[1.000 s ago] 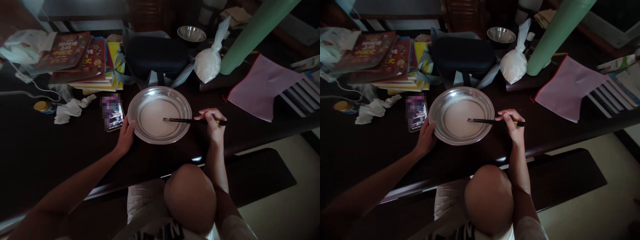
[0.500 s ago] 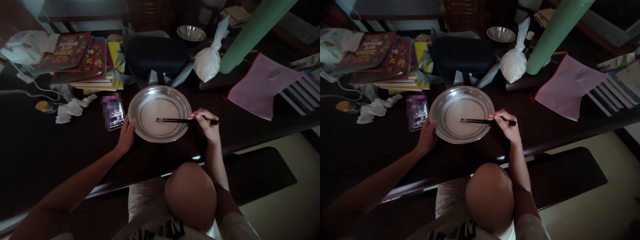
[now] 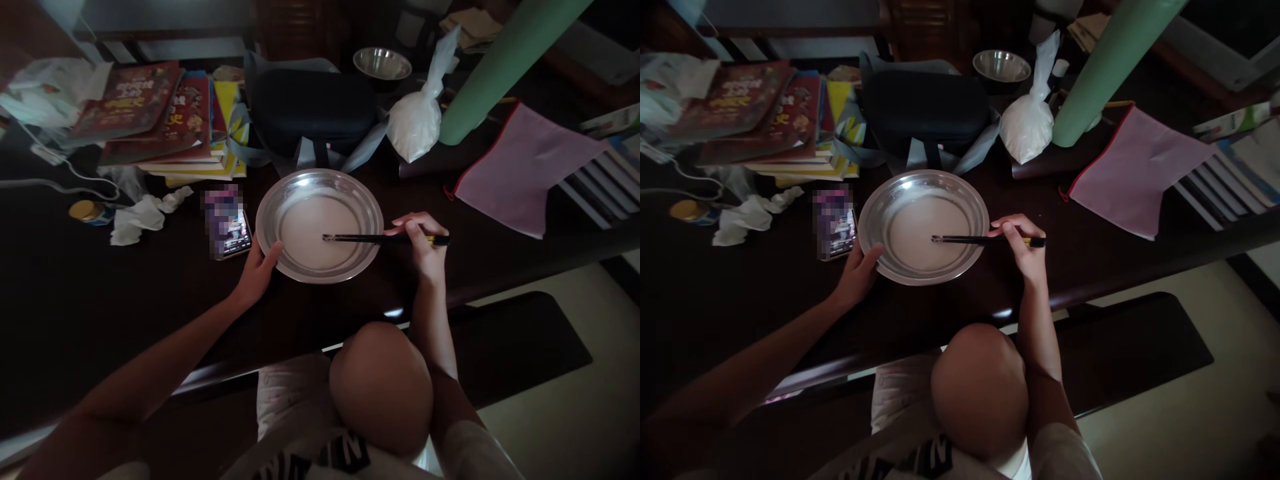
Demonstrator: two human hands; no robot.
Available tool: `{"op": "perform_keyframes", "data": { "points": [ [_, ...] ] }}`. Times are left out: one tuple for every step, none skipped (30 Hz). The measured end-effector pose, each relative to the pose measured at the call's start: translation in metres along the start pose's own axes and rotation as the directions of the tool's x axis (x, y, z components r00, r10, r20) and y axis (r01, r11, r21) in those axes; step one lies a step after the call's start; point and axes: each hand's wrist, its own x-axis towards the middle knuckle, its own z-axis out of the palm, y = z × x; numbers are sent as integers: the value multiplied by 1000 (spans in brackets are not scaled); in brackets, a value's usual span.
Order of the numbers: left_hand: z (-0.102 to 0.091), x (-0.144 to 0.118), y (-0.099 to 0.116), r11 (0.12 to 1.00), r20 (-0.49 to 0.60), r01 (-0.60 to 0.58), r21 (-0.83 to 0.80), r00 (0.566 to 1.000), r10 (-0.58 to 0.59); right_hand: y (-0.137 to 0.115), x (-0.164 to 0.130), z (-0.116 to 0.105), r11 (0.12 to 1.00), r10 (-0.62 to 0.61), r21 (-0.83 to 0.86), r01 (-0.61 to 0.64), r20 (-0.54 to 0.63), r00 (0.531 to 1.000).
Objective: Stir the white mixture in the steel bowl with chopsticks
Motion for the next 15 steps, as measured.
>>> {"op": "perform_keyframes", "data": {
  "points": [
    [0,0,-1,1000,10,-7,9,1000,7,0,0,0,1000,5,9,-5,13,1000],
    [-1,0,-2,1000,16,-14,17,1000,14,0,0,0,1000,7,19,-7,46,999],
    [-1,1,-3,1000,19,-20,22,1000,19,-1,0,1,1000,3,25,-5,85,996],
    [-1,1,-4,999,17,-23,23,1000,22,-1,0,1,1000,-5,24,2,116,993],
    [-1,1,-4,1000,14,-22,19,1000,22,-1,0,1,1000,-13,18,11,127,992],
    [-1,1,-5,1000,11,-19,13,1000,19,-2,0,1,1000,-21,7,20,114,993],
    [-1,1,-5,1000,6,-14,6,1000,14,-2,1,1,1000,-23,-6,23,82,996],
    [-1,1,-4,1000,2,-4,-2,1000,4,-2,1,1,1000,-19,-17,20,46,999],
    [-1,0,-4,1000,-3,10,-10,1000,-10,-1,1,1,1000,-12,-23,12,19,1000],
    [-1,0,-3,999,-6,26,-19,1000,-26,-1,1,0,1000,-3,-25,4,17,1000],
    [0,0,-2,999,-11,40,-29,999,-40,-2,1,0,1000,1,-22,0,34,999],
    [0,0,-2,998,-17,52,-39,998,-52,-2,1,1,1000,0,-15,1,67,998],
    [0,1,-1,997,-22,60,-47,998,-61,-2,1,1,1000,-5,-7,6,103,995],
    [0,1,-1,996,-25,64,-54,998,-66,-3,1,1,1000,-14,-1,14,128,992],
    [0,1,-2,996,-28,63,-58,997,-65,-3,2,2,1000,-20,1,20,133,991]
  ]
}}
